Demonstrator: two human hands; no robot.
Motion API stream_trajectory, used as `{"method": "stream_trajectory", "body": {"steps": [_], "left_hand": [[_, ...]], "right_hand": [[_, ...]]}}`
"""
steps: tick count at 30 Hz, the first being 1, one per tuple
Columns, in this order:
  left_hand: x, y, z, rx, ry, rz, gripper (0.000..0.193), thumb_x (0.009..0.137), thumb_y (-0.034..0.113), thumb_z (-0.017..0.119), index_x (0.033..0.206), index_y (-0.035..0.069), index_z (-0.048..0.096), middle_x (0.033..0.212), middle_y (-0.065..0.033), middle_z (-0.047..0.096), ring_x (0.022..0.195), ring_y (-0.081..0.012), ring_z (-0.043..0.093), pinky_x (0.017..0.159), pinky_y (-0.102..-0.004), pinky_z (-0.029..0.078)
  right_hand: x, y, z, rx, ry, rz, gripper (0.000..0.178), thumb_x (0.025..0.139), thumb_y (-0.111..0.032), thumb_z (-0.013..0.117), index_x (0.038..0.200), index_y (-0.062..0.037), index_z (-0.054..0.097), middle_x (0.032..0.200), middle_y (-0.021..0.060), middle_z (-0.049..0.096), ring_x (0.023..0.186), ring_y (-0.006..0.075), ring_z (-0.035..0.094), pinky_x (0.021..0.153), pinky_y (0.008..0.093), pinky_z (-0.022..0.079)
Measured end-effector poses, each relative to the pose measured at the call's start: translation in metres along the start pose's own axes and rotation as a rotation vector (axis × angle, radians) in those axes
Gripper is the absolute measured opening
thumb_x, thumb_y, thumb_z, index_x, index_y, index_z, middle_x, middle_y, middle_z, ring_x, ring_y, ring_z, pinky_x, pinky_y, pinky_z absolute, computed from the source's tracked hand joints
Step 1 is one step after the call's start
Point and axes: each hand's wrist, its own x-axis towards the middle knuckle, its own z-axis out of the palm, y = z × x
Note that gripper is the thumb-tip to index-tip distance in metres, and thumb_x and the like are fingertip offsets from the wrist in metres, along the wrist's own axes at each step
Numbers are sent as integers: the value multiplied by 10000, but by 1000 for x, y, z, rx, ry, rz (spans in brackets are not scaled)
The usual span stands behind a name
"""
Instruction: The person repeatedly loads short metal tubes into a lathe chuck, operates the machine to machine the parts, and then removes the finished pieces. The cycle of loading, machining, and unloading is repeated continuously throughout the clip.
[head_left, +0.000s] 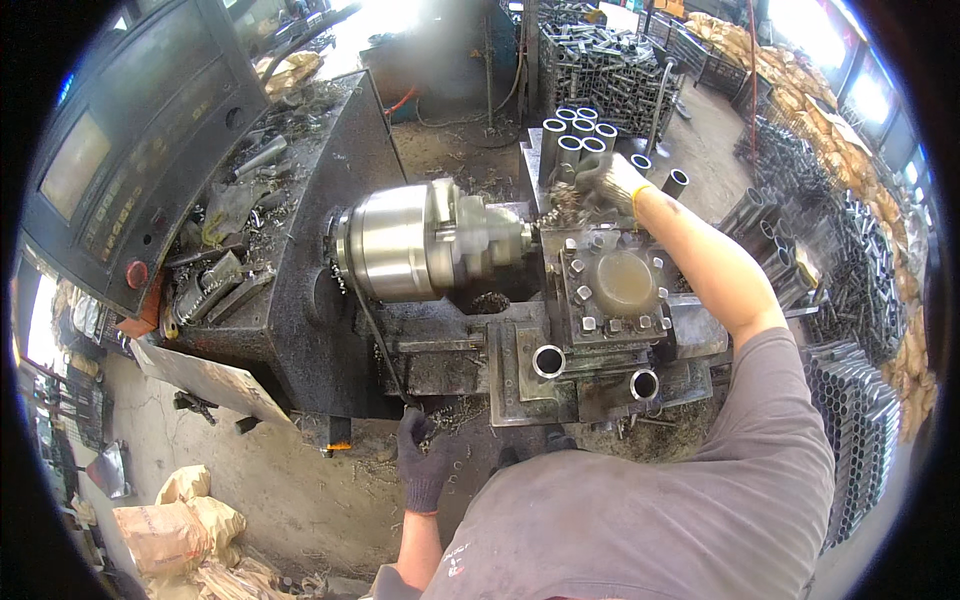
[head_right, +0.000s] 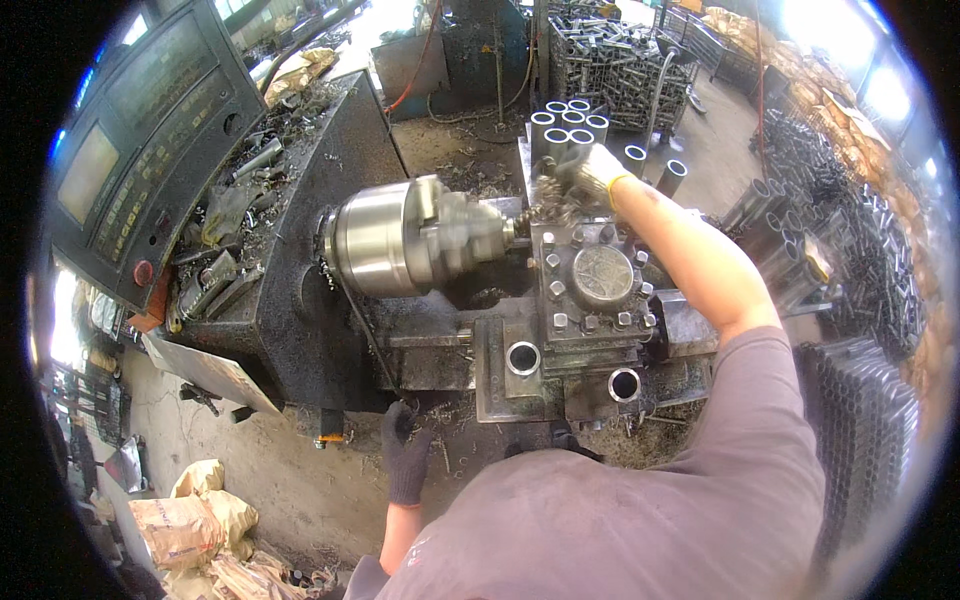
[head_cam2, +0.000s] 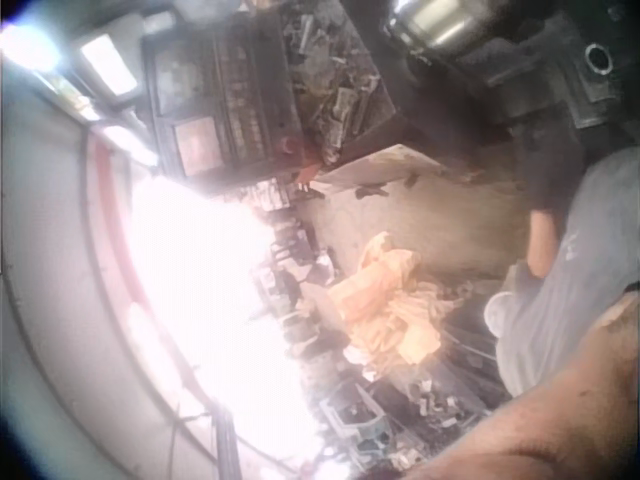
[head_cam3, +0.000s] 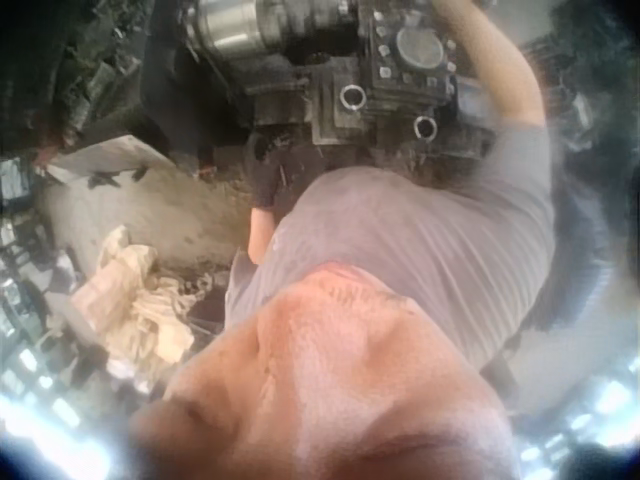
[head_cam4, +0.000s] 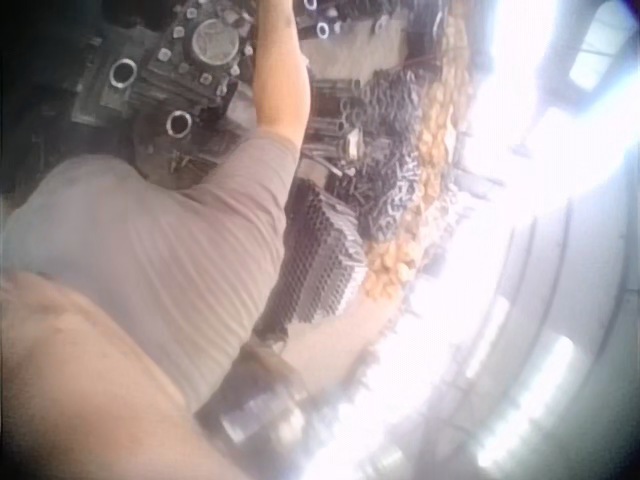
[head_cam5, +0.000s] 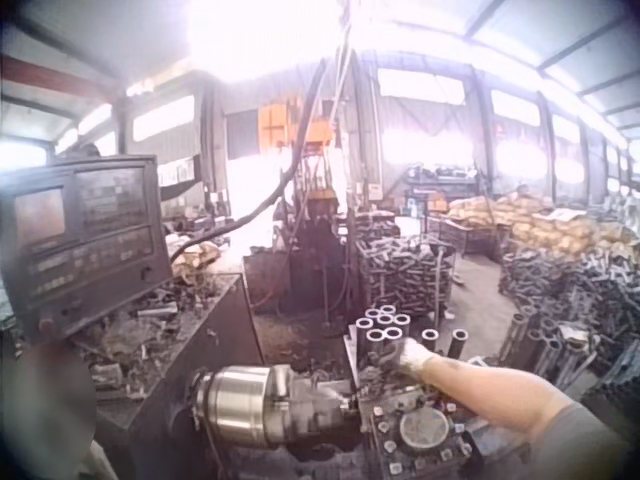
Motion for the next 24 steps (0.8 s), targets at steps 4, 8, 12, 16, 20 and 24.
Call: {"method": "stream_trajectory", "body": {"steps": [4,8,12,16,20,24], "left_hand": [[10,18,3,121,-61,77,610,883,42,758,1453,17,543,1383,-130,622,1260,-235,616,1105,-375,485],[35,45,25,178,-159,143,561,908,34,745,1436,13,559,1361,-121,638,1249,-213,617,1097,-364,483],[37,61,42,155,-196,183,490,901,57,748,1372,30,615,1309,-137,672,1213,-235,650,1059,-367,510],[23,63,47,139,-84,121,421,870,92,760,1280,50,679,1222,-155,719,1121,-287,716,986,-395,559],[20,70,53,168,-111,67,421,866,98,767,1276,54,682,1203,-164,731,1104,-309,722,966,-402,564],[42,107,61,376,-102,310,320,891,61,735,1211,55,720,1156,-142,740,1093,-276,715,964,-375,561]], "right_hand": [[6,-11,6,-401,165,-597,688,856,-404,783,1380,12,622,1105,228,777,1026,374,767,943,423,601],[27,1,46,-338,-839,-213,749,837,-227,806,1514,-45,539,1194,186,757,985,253,741,860,417,609],[46,23,41,-588,-1050,-677,324,819,-180,787,1102,-44,710,1029,131,768,852,289,745,822,449,618],[48,61,-12,-797,-482,-396,215,844,-212,806,992,-60,771,943,100,778,805,284,738,761,413,613],[48,110,-44,-1178,-751,-518,326,787,-260,801,1003,-16,804,966,190,786,886,345,760,790,455,599],[53,97,-39,-1416,-1047,-727,259,783,-205,797,965,-21,805,912,166,780,833,292,747,756,436,599]]}}
